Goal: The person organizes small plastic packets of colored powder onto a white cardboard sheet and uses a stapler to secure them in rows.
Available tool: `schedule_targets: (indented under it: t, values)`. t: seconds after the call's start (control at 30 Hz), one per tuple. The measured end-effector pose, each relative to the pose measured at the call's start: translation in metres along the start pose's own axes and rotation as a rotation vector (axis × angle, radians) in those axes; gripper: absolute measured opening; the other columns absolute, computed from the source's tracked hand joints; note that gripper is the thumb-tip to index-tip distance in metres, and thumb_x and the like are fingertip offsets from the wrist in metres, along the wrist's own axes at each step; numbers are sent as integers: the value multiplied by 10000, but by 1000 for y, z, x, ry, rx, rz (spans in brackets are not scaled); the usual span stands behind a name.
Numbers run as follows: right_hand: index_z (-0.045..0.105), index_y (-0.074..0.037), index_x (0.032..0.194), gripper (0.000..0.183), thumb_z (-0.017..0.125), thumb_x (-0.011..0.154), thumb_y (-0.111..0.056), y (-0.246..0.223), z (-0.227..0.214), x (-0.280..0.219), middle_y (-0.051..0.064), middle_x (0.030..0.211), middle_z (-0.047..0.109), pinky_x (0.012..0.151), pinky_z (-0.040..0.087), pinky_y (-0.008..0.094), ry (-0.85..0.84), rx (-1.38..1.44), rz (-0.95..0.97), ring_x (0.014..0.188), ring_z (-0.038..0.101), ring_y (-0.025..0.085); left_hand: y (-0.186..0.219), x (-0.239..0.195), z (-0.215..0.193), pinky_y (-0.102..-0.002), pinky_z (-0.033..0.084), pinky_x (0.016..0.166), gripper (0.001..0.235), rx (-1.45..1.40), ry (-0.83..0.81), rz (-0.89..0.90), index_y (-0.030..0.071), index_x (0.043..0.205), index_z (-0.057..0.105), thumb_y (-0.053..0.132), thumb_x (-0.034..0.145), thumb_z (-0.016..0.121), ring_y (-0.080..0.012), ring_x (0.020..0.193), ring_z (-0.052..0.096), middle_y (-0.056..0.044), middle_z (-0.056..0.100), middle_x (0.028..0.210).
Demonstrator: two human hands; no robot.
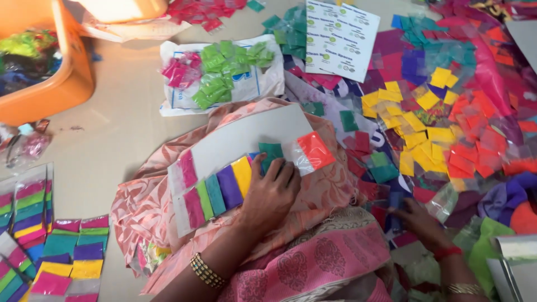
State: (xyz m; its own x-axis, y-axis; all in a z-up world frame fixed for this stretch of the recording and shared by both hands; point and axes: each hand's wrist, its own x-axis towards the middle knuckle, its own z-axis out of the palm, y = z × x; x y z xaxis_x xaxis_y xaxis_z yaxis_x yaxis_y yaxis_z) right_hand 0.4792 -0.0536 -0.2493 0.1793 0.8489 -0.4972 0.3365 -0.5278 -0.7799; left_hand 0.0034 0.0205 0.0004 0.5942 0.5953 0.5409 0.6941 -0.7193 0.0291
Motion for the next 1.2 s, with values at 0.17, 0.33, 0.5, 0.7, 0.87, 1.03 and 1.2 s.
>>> schedule_targets:
  t: [0.17, 0.33, 0.5, 0.7, 0.87, 1.03, 1.2]
  values:
    - [570, -58, 1301, 440, 623, 926, -282, -171, 14, -70, 56, 968, 661, 703, 545, 365, -212, 499, -10, 830, 660, 189, -1, -2, 5, -609, 392, 1067, 294, -15, 0, -12, -23, 1063, 687, 141, 828, 622, -304, 1074, 580, -137, 603, 1017]
    - [597, -96, 1336, 477, 617, 906, -300, -257, 66, -100, 57, 925, 682, 680, 525, 315, -445, 466, 65, 775, 647, 144, 0, -4, 9, -598, 406, 1068, 246, -9, 42, -19, -6, 1039, 690, 146, 856, 628, -287, 1059, 583, -121, 594, 998]
    - [633, -6, 1219, 392, 591, 977, -311, -313, 103, -120, 59, 819, 640, 621, 497, 313, -588, 357, -29, 697, 604, 145, 0, -6, 15, -612, 431, 1047, 184, -54, 140, -32, 20, 974, 693, 196, 948, 649, -284, 1041, 586, -101, 582, 964]
    - [647, 18, 1072, 360, 625, 947, -319, -322, 115, -124, 73, 817, 649, 610, 494, 315, -511, 303, -45, 689, 621, 154, -1, -9, 11, -610, 436, 1040, 221, -10, 151, -9, 48, 1005, 731, 195, 866, 640, -281, 1034, 588, -94, 590, 958]
    - [636, -28, 931, 325, 633, 959, -352, -333, 135, -119, 74, 736, 638, 562, 473, 316, -484, 342, -55, 632, 619, 163, -1, -11, 12, -616, 442, 1048, 186, -35, 147, -15, 54, 972, 720, 195, 881, 642, -278, 1042, 594, -91, 588, 952]
    - [638, -22, 832, 348, 653, 959, -345, -337, 148, -117, 88, 668, 624, 490, 426, 315, -396, 350, -62, 555, 590, 178, -1, -12, 11, -611, 445, 1042, 209, -55, 177, -15, 36, 979, 718, 196, 870, 641, -284, 1045, 593, -101, 584, 961]
    - [610, -76, 878, 259, 653, 912, -330, -344, 157, -124, 34, 678, 605, 484, 445, 308, -296, 401, -40, 532, 583, 160, 0, -10, 1, -599, 429, 1064, 231, -106, 212, -26, 11, 1029, 703, 174, 886, 624, -321, 1247, 586, -189, 661, 1273]
